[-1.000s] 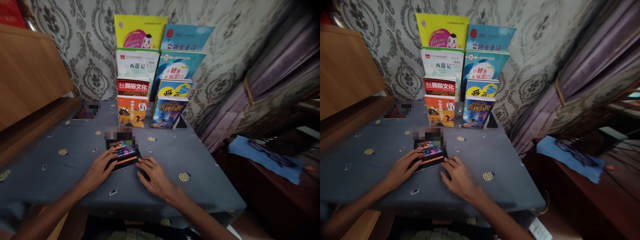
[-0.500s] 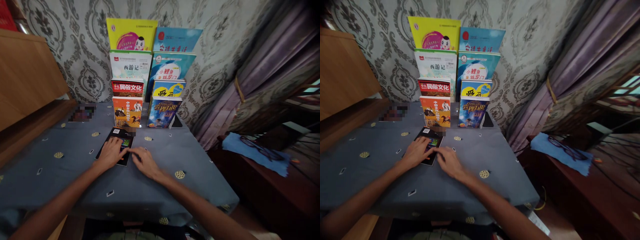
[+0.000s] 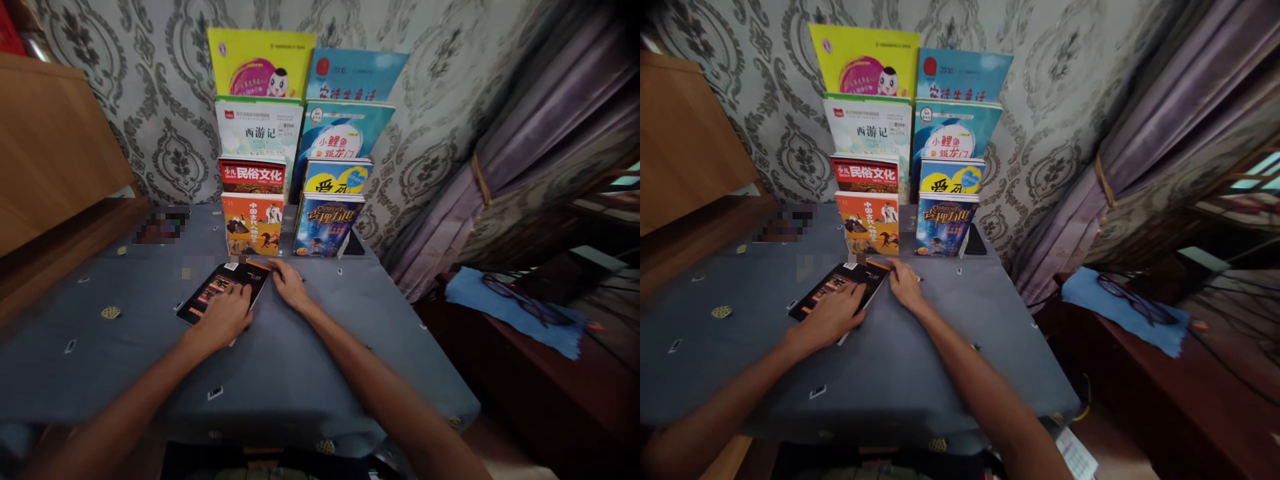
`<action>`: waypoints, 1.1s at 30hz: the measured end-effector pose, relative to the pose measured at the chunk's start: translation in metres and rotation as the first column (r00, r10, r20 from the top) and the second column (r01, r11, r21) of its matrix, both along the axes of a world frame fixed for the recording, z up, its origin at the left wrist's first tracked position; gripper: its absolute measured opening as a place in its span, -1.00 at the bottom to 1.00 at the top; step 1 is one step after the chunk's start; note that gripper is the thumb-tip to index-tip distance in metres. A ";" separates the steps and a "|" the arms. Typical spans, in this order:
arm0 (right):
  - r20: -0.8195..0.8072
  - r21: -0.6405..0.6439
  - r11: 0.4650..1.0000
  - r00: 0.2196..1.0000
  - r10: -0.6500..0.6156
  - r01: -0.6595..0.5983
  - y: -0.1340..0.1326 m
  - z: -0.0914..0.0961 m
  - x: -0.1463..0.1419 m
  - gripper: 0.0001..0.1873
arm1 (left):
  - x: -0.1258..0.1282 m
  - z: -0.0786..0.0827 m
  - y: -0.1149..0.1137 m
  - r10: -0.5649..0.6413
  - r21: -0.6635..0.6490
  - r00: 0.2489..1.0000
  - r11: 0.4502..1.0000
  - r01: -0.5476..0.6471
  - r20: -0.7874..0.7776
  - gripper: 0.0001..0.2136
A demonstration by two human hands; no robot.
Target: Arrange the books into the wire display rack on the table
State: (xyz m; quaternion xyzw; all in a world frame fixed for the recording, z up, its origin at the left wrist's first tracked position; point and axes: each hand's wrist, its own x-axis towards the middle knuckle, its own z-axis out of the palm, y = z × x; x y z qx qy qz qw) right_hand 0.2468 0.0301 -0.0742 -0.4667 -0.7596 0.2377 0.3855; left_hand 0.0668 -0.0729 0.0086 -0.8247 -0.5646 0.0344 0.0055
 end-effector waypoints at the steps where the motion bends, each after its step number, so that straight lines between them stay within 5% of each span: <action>1: -0.006 -0.016 1.000 1.000 0.000 -0.001 -0.001 0.001 0.001 -0.49 | -0.008 0.001 -0.002 -0.044 -0.027 0.999 0.999 0.044 0.003 -0.66; 6: 0.007 -0.059 0.998 1.000 0.003 -0.003 -0.007 0.007 -0.002 -0.53 | -0.027 -0.001 -0.013 -0.089 -0.048 0.996 0.995 0.090 0.021 -0.69; 11: -0.015 -0.084 0.996 1.000 0.021 -0.022 -0.013 0.013 0.001 -0.54 | -0.004 -0.009 -0.015 0.064 0.102 0.996 0.993 -0.058 -0.060 -0.69; 15: -0.054 -0.119 0.993 0.998 0.011 -0.018 -0.016 0.014 0.005 -0.53 | 0.006 -0.009 -0.013 0.072 0.108 0.992 0.992 -0.061 -0.105 -0.67; 24: -0.513 -0.179 0.962 0.854 0.086 -0.204 -0.010 0.013 0.006 -0.66 | 0.003 -0.011 -0.011 0.002 0.119 0.994 0.993 0.011 -0.106 -0.66; 33: -0.596 -0.180 0.964 0.801 0.053 -0.198 -0.014 0.020 0.006 -0.70 | 0.001 -0.007 -0.010 0.010 0.117 0.996 0.993 0.000 -0.089 -0.70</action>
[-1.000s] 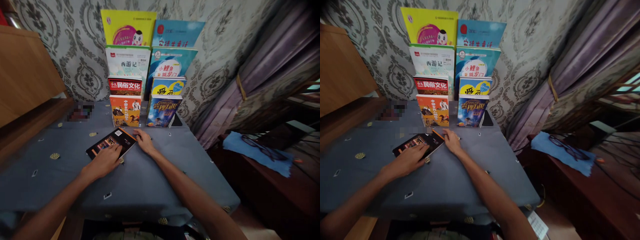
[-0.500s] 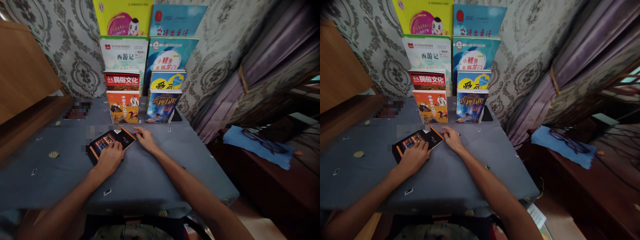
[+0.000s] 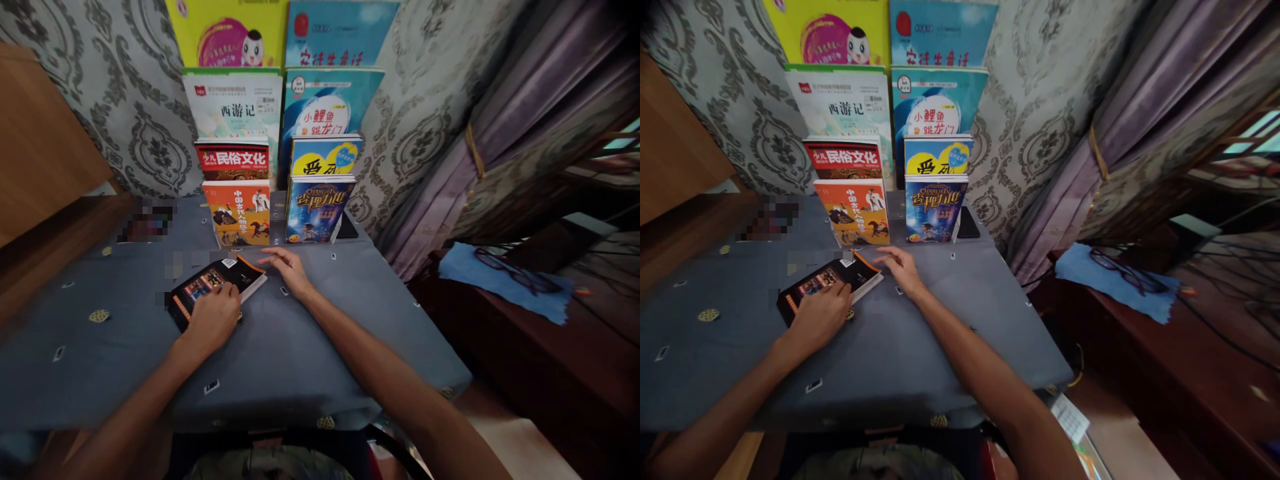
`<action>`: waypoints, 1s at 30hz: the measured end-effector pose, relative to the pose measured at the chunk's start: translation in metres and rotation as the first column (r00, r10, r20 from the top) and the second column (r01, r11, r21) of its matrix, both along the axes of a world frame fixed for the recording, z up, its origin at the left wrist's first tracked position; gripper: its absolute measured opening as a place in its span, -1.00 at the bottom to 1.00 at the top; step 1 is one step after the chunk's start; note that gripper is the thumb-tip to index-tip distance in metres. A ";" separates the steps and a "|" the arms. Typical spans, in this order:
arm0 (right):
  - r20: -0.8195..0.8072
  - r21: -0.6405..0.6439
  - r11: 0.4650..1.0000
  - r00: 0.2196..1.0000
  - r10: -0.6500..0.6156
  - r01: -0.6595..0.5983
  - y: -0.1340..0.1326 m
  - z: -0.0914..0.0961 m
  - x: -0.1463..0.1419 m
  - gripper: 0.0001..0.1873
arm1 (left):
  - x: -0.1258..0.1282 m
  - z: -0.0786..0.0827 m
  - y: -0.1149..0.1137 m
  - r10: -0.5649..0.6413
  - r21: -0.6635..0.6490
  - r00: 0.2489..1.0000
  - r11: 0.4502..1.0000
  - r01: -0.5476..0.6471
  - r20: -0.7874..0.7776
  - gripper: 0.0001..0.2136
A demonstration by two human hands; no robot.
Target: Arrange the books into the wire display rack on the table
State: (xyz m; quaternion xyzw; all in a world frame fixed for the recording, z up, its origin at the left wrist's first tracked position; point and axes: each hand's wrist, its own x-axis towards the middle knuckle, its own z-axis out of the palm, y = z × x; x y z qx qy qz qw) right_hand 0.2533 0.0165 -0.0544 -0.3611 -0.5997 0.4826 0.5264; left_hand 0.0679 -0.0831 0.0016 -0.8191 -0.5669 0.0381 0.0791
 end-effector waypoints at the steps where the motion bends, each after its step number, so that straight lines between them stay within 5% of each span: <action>1: 0.009 0.006 1.000 1.000 -0.008 0.007 0.000 0.001 0.000 -0.71 | 0.000 0.001 0.000 0.000 -0.003 1.000 1.000 0.000 -0.003 -0.70; 10: 0.246 0.120 0.993 0.968 -0.046 0.017 -0.006 0.008 0.002 -0.69 | 0.004 0.005 -0.002 0.012 -0.021 1.000 1.000 -0.012 -0.015 -0.68; 17: 0.656 0.295 0.955 0.733 -0.180 -0.030 -0.019 0.017 -0.001 -0.72 | 0.003 -0.007 -0.001 0.025 0.039 1.000 0.999 -0.025 0.011 -0.64; 30: 0.750 0.365 0.927 0.616 -0.240 -0.083 -0.032 0.024 -0.011 -0.76 | -0.030 -0.020 -0.011 -0.047 0.090 0.983 0.995 0.032 0.179 -0.65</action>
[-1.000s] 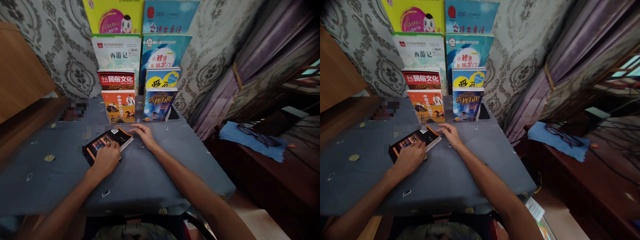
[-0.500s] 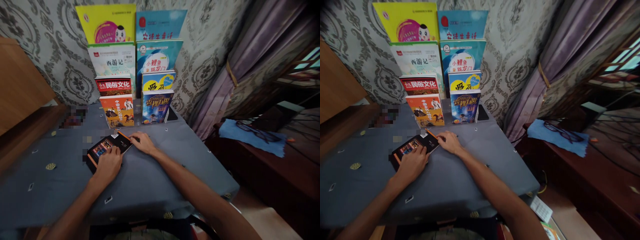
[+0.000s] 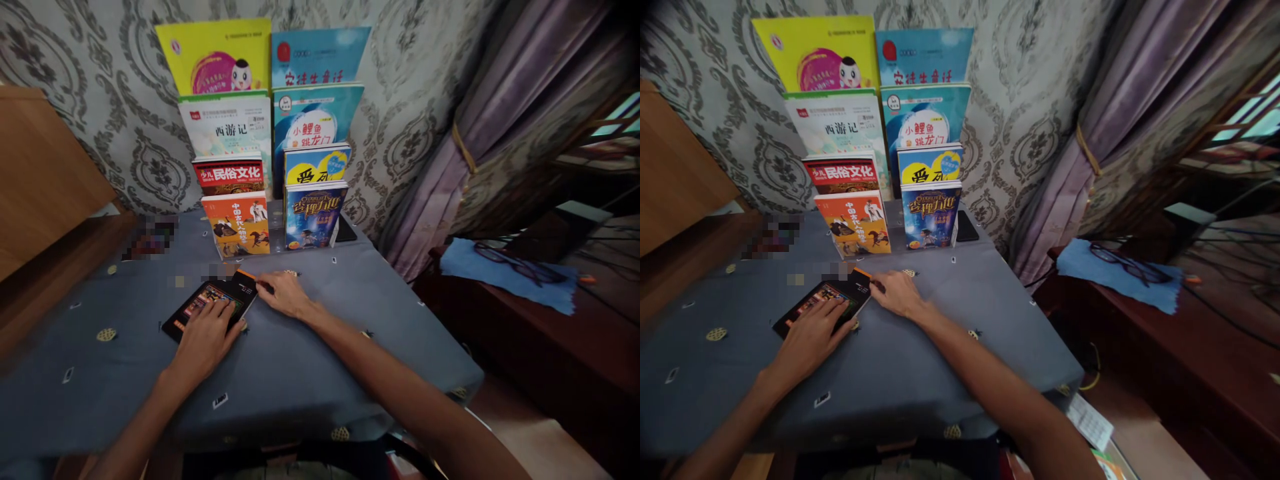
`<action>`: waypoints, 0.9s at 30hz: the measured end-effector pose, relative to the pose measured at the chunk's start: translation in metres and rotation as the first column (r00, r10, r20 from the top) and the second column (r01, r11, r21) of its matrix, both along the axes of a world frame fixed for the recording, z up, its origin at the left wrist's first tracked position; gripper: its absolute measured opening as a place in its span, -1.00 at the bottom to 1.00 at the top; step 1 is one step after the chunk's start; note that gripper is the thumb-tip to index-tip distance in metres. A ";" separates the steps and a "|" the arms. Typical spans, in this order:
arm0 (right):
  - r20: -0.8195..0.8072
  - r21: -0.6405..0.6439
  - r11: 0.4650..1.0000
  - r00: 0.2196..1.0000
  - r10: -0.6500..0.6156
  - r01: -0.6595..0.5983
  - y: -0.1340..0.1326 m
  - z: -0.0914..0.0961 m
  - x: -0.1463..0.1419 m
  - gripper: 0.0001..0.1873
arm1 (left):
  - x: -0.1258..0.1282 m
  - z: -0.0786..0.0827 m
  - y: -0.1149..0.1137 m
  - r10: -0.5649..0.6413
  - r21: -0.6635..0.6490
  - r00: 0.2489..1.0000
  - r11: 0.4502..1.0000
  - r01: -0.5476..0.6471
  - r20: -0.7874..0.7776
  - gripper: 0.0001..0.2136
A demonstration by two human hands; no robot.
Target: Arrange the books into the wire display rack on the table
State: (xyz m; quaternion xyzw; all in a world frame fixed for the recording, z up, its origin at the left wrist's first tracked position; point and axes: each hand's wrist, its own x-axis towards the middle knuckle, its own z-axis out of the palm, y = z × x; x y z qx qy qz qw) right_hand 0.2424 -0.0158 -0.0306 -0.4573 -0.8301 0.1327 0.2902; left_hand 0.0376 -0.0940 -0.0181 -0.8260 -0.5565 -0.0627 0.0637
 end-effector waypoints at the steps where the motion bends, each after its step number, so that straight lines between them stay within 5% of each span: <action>1: -0.004 0.004 1.000 1.000 0.012 -0.012 0.001 -0.001 -0.001 -0.76 | -0.002 -0.001 0.000 -0.011 0.003 1.000 1.000 0.011 0.015 -0.64; 9: -0.017 0.021 0.998 0.998 0.064 -0.064 0.016 -0.015 -0.007 -0.72 | -0.013 -0.007 0.007 -0.085 -0.003 0.994 0.996 0.086 0.065 -0.55; 19: 0.038 0.042 0.998 0.998 0.040 -0.042 0.053 -0.021 -0.009 -0.68 | -0.002 0.001 0.049 -0.085 -0.121 0.996 0.989 0.089 0.038 -0.51; 27: 0.052 0.045 0.998 0.998 0.047 -0.049 0.057 -0.027 -0.007 -0.67 | -0.045 -0.010 0.039 -0.348 -0.193 0.931 0.911 0.364 0.115 -0.33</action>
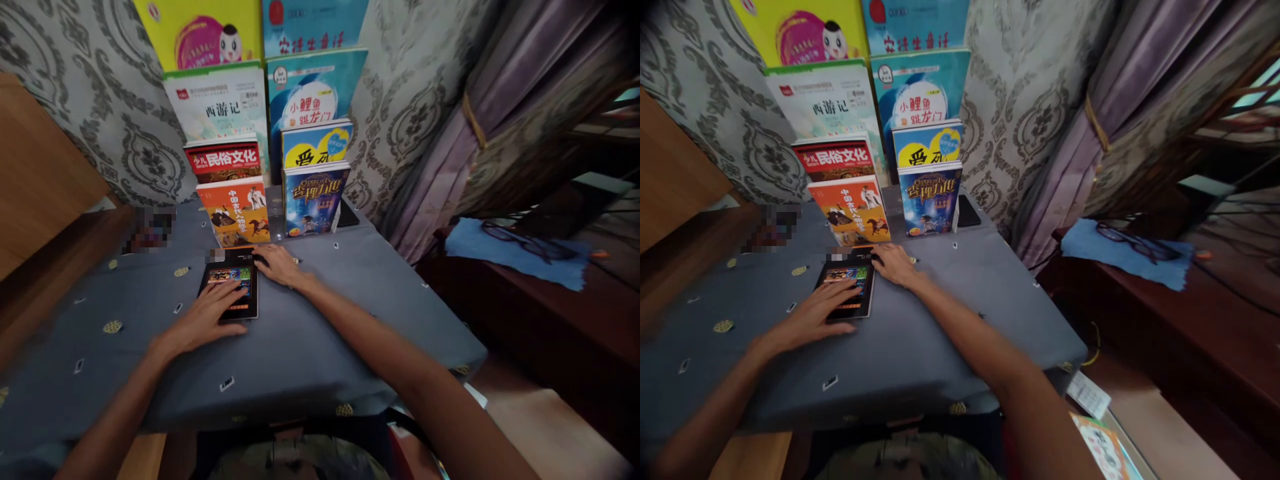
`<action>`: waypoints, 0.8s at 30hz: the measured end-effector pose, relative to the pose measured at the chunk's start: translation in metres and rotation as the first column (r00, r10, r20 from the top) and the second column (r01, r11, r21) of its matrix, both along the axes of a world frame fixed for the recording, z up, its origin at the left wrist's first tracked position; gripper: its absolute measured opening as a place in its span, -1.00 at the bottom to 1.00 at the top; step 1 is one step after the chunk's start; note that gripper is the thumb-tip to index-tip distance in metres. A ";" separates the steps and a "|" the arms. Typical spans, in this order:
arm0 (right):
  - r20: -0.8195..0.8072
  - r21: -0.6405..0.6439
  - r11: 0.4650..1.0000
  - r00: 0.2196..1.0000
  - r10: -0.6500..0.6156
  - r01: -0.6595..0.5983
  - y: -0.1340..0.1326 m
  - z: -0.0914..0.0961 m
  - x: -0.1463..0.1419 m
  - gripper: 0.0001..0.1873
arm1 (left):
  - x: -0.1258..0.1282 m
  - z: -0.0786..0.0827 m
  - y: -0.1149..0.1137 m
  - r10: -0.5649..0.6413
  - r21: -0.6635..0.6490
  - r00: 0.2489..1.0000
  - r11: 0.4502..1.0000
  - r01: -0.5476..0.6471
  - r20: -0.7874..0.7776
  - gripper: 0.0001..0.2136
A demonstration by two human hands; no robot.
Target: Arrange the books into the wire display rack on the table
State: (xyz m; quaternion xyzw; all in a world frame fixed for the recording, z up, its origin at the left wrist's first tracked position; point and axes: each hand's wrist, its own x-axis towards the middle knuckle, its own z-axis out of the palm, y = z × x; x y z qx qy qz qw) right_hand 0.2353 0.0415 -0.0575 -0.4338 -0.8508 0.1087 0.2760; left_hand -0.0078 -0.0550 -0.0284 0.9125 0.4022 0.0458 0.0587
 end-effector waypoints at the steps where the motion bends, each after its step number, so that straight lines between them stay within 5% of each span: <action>1: 0.004 -0.001 1.000 1.000 0.005 -0.005 0.000 0.000 0.000 -0.68 | -0.003 -0.001 -0.004 -0.017 0.008 1.000 1.000 0.017 0.007 -0.33; 10: -0.040 -0.021 0.999 0.998 0.039 -0.040 -0.016 0.003 0.001 -0.68 | 0.003 -0.008 -0.011 -0.033 0.177 0.998 0.984 0.021 0.062 -0.52; 19: -0.310 -0.108 0.983 0.945 0.110 -0.150 -0.079 0.008 0.001 -0.64 | 0.006 -0.011 -0.014 -0.046 0.252 0.986 0.968 0.005 0.158 -0.58; 24: -0.287 -0.074 0.973 0.939 0.189 -0.219 -0.109 0.011 0.000 -0.65 | 0.003 -0.017 -0.014 -0.053 0.252 0.984 0.968 0.008 0.172 -0.58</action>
